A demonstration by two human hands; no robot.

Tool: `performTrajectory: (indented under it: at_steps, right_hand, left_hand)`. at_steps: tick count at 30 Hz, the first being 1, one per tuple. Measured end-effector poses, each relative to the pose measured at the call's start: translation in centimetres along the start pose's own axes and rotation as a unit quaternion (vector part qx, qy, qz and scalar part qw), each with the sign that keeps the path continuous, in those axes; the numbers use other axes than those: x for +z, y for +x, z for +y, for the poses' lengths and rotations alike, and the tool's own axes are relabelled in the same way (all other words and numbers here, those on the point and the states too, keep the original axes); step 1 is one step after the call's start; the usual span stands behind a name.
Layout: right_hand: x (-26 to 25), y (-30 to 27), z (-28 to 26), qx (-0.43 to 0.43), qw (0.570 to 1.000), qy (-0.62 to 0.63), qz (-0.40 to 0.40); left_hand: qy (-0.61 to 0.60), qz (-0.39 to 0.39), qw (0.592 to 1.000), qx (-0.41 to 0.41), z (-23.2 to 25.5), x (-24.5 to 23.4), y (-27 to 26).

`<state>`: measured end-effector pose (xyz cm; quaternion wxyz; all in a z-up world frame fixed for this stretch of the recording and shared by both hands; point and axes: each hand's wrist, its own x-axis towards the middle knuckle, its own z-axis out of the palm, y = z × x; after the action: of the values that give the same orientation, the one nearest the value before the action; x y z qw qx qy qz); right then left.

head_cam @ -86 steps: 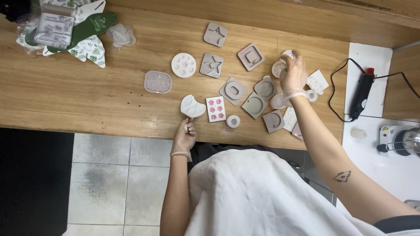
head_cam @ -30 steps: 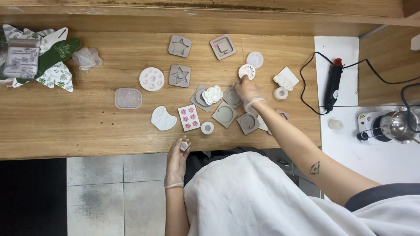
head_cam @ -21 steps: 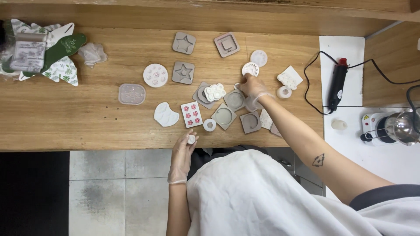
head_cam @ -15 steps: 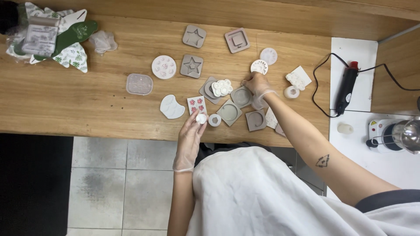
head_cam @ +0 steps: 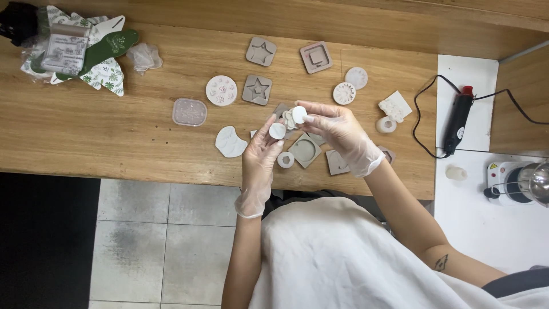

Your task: Organizing and inspecting silicone candle molds on a workbench and placing them on storage shelves.

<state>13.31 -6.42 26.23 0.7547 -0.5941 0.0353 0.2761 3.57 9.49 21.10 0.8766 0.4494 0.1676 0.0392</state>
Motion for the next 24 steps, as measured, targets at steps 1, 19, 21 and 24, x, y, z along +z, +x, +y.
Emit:
performTrajectory:
  at_steps: [1, 19, 21, 24]
  right_hand:
    - [0.2, -0.1, -0.2, -0.001, 1.0, 0.0, -0.001]
    - [0.0, 1.2, 4.0, -0.083, 0.988, -0.107, 0.081]
    - [0.3, 0.9, 3.6, -0.054, 0.992, -0.075, 0.089]
    - [0.1, 0.8, 3.7, -0.059, 0.993, -0.067, 0.081]
  left_hand:
    - [0.0, 0.0, 1.0, 0.001, 0.2, 0.0, 0.1]
    - [0.053, 0.021, 0.998, -0.021, 0.7, 0.5, -0.6]
    - [0.038, 0.014, 0.999, -0.021, 0.5, 0.3, -0.6]
    - [0.052, 0.014, 0.998, -0.036, 0.6, 0.3, -0.3]
